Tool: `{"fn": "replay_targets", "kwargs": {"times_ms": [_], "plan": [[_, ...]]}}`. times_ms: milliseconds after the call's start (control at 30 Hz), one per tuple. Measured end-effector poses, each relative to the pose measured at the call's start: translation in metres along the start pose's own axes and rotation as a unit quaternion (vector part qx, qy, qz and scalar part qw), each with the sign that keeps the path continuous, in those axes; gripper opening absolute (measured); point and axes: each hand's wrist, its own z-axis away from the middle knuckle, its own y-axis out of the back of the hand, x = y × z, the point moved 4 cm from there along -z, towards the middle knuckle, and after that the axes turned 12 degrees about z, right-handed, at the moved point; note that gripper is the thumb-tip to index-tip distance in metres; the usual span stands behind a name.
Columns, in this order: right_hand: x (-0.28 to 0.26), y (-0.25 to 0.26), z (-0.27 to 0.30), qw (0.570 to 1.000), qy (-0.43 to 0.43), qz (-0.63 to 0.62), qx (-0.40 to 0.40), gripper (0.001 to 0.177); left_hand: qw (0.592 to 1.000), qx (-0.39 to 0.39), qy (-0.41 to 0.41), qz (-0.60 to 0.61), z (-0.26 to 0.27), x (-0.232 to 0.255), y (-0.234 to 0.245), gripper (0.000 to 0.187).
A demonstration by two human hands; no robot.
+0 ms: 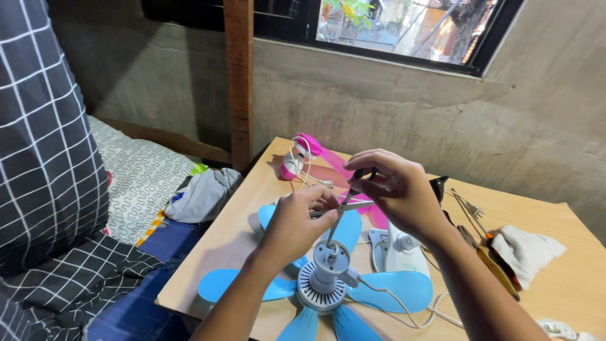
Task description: The person handles a white plastic fan component and then works on a blue electric fan on a table. They use scissors to manipulate parts inside the fan's central hub, repeatedly inserting and removing the tool while adjusting the fan's internal components.
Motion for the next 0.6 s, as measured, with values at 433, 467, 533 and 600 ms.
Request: {"fn": "replay_targets", "kwargs": {"times_ms": [433, 467, 533, 600], "plan": [[-0.0033, -0.0053, 0.0027, 1.0, 0.005, 0.015, 0.006, 0.023, 1.0, -0.024, 0.001, 0.004, 0.0014, 0.0063, 0.0092, 0.019], [-0.0028, -0.0054, 0.0028, 1.0, -0.001, 0.013, 0.004, 0.022, 1.0, -0.026, 0.002, 0.001, 0.0015, 0.0056, 0.0088, 0.018], [-0.0024, -0.0056, 0.0029, 1.0, 0.002, 0.011, 0.003, 0.023, 1.0, -0.027, 0.001, 0.001, 0.0015, 0.0044, 0.0084, 0.018], [-0.0023, -0.0065, 0.0032, 1.0, 0.005, 0.008, 0.001, 0.023, 1.0, -0.027, -0.003, 0.007, 0.0022, 0.0037, 0.0084, 0.018]]}}
